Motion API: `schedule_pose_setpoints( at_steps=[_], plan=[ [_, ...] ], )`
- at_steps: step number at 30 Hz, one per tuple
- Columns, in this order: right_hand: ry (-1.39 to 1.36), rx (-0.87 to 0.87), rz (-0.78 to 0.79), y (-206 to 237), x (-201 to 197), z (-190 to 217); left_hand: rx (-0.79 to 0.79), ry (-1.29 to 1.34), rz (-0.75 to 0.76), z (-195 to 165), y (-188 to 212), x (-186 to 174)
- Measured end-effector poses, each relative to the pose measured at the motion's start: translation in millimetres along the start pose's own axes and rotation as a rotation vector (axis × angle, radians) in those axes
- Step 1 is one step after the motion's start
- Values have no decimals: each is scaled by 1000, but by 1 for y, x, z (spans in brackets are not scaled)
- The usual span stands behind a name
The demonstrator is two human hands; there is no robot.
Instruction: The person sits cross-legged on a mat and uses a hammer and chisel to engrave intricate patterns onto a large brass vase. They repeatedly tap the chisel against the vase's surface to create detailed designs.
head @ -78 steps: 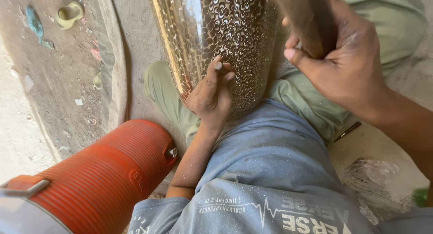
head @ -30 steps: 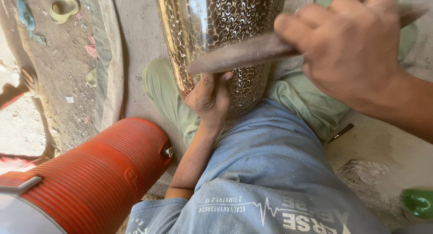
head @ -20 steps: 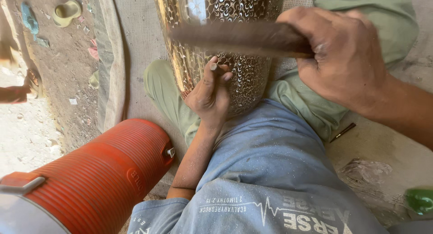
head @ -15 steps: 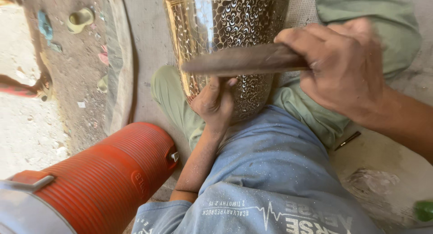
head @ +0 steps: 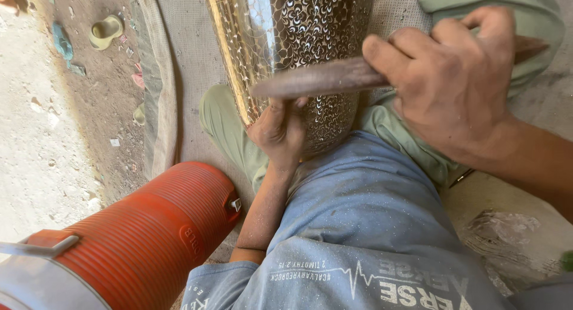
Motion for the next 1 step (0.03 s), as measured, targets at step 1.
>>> schedule_pose_setpoints(
  at_steps=[1],
  plan=[
    [-100,70,43,-1,2,-3,-17,-4,-3,2,-1,0]
  ],
)
Point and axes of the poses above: each hand's wrist, its own y-axis away from the middle knuckle, its own x-axis out of the palm, z = x × y, the point moved 7 cm from there along -y, towards the middle knuckle, and after that the axes turned 12 degrees about -z, right-handed, at the moved point
